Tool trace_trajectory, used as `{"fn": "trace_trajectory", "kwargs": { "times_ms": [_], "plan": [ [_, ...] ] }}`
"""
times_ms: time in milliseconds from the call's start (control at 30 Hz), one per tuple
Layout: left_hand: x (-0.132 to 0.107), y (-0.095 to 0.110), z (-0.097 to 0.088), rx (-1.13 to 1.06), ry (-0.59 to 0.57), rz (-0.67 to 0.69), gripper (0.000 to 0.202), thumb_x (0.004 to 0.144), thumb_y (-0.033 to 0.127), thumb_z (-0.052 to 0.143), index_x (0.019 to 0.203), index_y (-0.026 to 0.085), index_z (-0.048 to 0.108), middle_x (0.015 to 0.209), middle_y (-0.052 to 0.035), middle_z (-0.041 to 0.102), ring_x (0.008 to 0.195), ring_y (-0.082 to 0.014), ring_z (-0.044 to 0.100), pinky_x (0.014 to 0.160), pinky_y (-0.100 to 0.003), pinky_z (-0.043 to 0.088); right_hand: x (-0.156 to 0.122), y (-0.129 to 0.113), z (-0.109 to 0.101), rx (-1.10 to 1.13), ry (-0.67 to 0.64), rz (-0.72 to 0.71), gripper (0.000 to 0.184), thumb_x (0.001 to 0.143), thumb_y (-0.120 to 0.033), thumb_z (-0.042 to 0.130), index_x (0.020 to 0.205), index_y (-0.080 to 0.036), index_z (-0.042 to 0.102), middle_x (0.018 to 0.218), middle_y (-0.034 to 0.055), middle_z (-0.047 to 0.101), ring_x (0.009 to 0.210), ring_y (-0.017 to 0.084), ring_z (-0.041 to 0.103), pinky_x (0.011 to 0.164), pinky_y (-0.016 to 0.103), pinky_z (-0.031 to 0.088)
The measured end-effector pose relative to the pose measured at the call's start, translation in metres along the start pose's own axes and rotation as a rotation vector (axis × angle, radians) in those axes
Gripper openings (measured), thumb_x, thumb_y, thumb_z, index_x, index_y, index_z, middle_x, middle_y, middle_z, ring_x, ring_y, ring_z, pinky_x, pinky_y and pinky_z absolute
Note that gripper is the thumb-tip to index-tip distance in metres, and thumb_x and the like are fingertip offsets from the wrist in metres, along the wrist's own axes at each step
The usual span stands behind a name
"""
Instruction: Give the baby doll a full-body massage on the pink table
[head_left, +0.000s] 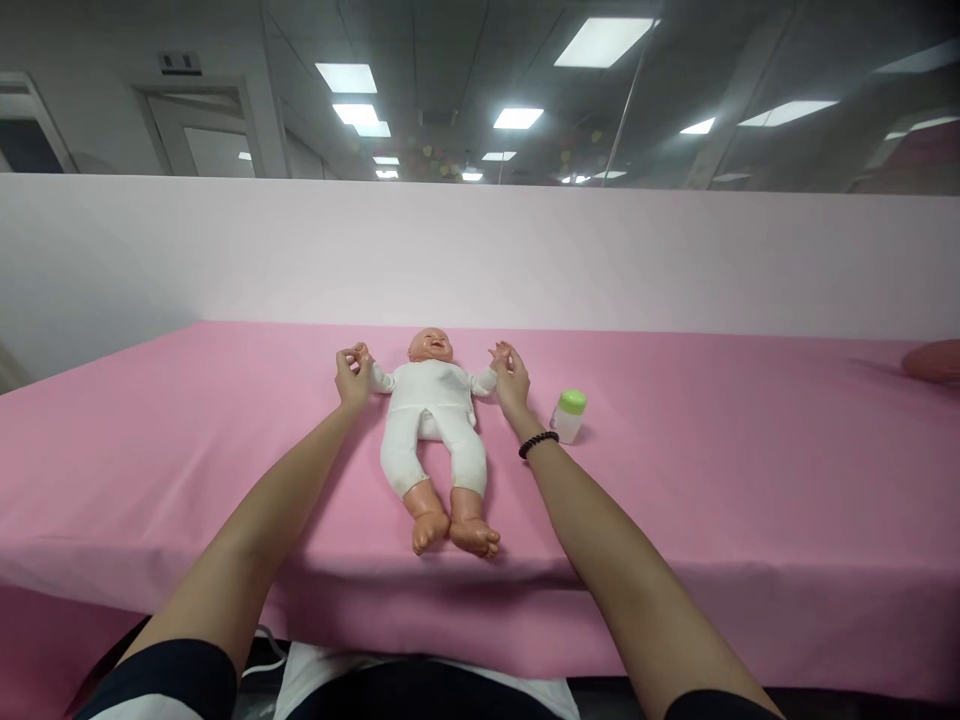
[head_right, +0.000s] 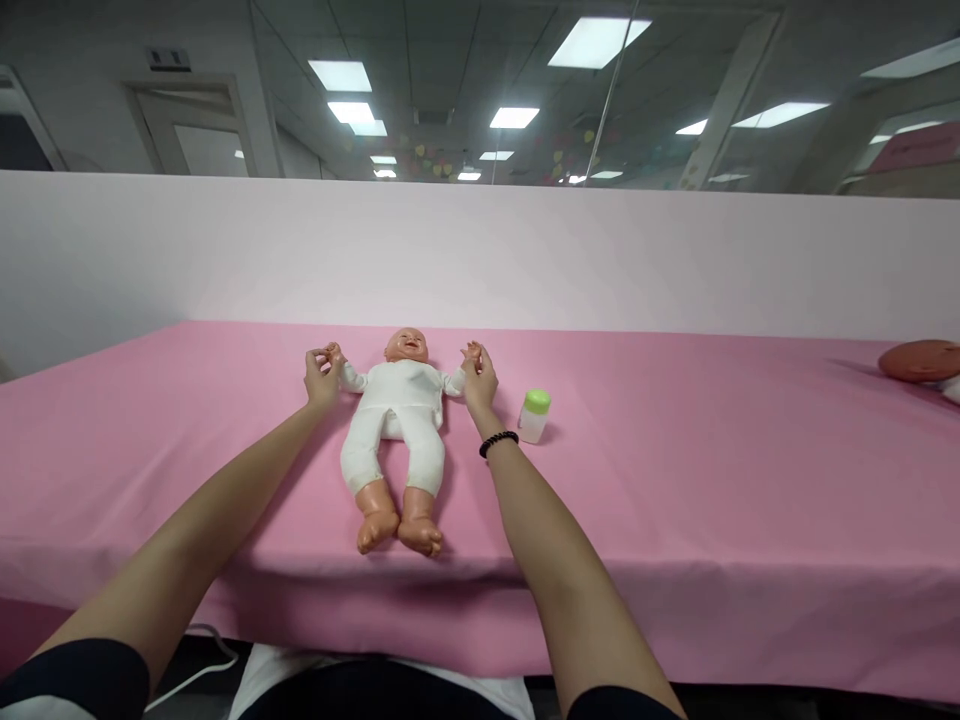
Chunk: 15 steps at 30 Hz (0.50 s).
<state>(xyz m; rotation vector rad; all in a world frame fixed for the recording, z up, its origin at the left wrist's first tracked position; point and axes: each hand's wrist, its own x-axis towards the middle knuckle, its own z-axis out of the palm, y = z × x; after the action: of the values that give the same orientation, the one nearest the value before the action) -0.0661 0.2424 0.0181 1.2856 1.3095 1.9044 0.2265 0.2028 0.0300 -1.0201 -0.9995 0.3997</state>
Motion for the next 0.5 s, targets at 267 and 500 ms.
{"fn": "trace_trajectory", "kwargs": {
  "times_ms": [267,500],
  "plan": [
    [0.062,-0.015,0.031,0.122,-0.140,-0.100,0.012,0.074,0.015,0.075,0.070,0.021,0.066,0.079,-0.0055,0.069,0.089,-0.0233,0.066,0.081,-0.033,0.051,0.055,0.016,0.025,-0.274,-0.139,0.122,0.011,0.088,-0.018,0.066,0.097,-0.024,0.065,0.083,-0.0011,0.073,0.079,0.017,0.067,0.083,0.030,0.050],
    [0.085,-0.029,0.049,0.066,-0.227,-0.129,0.029,0.097,0.037,0.061,0.119,0.018,0.064,0.119,-0.0086,0.065,0.103,-0.0187,0.065,0.088,-0.037,0.057,0.065,0.044,0.041,-0.214,-0.197,0.225,0.020,0.095,-0.036,0.066,0.092,-0.016,0.066,0.092,0.0041,0.070,0.084,0.016,0.066,0.082,0.034,0.054]
  ]
}}
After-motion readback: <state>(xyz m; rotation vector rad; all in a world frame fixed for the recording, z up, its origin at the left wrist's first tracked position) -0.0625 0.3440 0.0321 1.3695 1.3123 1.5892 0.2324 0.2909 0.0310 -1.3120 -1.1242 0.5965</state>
